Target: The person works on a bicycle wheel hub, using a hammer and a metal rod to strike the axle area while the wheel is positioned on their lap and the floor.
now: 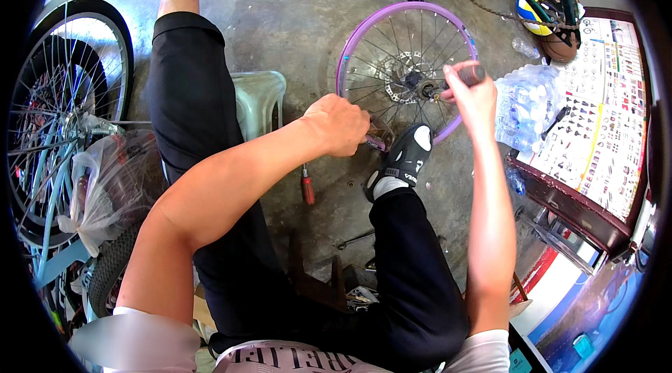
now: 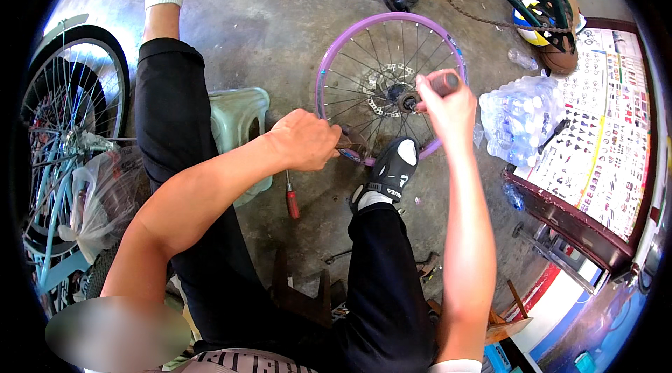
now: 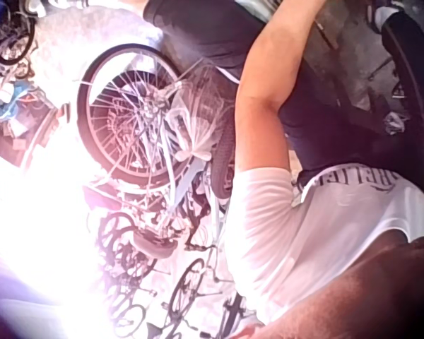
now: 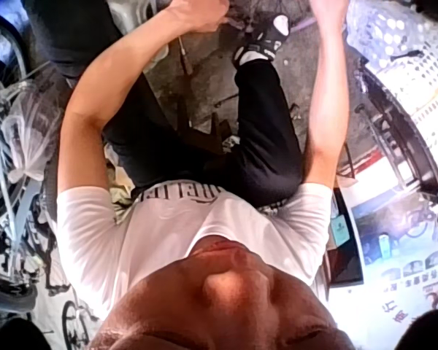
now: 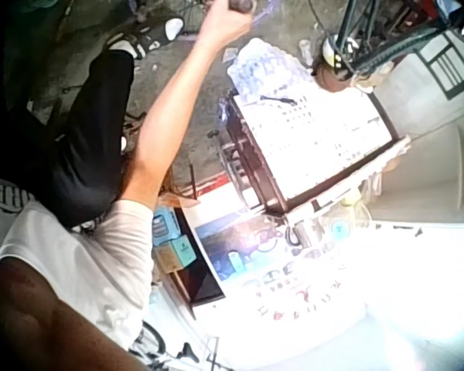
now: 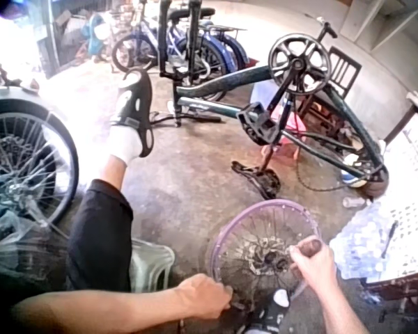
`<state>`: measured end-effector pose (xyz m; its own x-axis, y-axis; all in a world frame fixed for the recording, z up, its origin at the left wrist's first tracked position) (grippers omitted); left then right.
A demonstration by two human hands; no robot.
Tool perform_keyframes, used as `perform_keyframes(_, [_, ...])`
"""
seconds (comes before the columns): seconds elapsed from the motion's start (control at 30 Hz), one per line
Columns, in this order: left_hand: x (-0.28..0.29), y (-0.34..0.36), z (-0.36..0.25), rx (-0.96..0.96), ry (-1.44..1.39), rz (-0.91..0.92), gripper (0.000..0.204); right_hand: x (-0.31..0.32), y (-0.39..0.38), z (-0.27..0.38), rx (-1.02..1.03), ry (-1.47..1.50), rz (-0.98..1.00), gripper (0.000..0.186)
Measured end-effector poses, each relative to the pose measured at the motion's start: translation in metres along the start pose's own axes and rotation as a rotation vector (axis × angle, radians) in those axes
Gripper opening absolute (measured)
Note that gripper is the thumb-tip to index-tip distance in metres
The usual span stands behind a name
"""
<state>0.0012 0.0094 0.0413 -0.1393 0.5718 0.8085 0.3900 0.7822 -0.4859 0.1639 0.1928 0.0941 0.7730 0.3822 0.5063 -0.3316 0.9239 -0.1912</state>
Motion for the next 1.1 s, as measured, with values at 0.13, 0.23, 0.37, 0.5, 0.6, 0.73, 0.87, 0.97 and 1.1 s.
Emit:
perform_keyframes(0.13, [0.003, 0.000, -0.001, -0.002, -0.006, -0.013, 0.040, 0.002, 0.052, -0.005, -0.168, 0.051, 0.156, 0.033])
perform_keyframes(0.23, [0.003, 0.000, 0.000, 0.002, -0.008, -0.022, 0.040, -0.004, 0.076, -0.009, -0.238, 0.025, 0.211, 0.036])
perform_keyframes(0.37, [0.000, 0.002, 0.003, 0.005, -0.015, -0.015, 0.039, -0.015, 0.095, -0.012, -0.267, -0.063, 0.291, 0.035])
perform_keyframes(0.5, [0.000, 0.000, 0.006, 0.022, -0.017, -0.019, 0.039, -0.027, 0.105, -0.010, -0.283, -0.088, 0.360, 0.025])
perform_keyframes(0.6, [0.002, 0.001, 0.004, 0.016, -0.016, -0.041, 0.039, -0.034, 0.113, -0.010, -0.177, -0.070, 0.390, 0.020])
perform_keyframes(0.73, [0.000, 0.001, 0.005, 0.016, -0.021, -0.053, 0.039, -0.043, 0.121, -0.009, -0.136, -0.054, 0.357, 0.016])
perform_keyframes(0.87, [0.000, 0.000, 0.005, 0.019, -0.029, -0.053, 0.038, -0.051, 0.123, -0.021, -0.225, 0.271, 0.349, 0.013])
perform_keyframes(0.97, [-0.001, 0.000, 0.004, 0.016, -0.043, -0.049, 0.038, -0.053, 0.126, -0.032, -0.306, 0.372, 0.317, 0.012])
perform_keyframes(1.1, [0.000, 0.000, 0.005, 0.020, -0.040, -0.034, 0.038, -0.063, 0.133, -0.041, -0.354, 0.359, 0.194, 0.014])
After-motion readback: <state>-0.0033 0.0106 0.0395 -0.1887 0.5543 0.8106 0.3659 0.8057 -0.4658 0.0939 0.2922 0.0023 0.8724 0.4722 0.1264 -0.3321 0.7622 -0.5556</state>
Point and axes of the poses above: each hand's wrist, its own y-axis towards the middle knuckle, its own x-axis out of the back of the hand, z = x × y, the point moved 6 cm from there along y, towards the middle knuckle, and after that the axes turned 11 degrees about y, right-handed, at the moved point
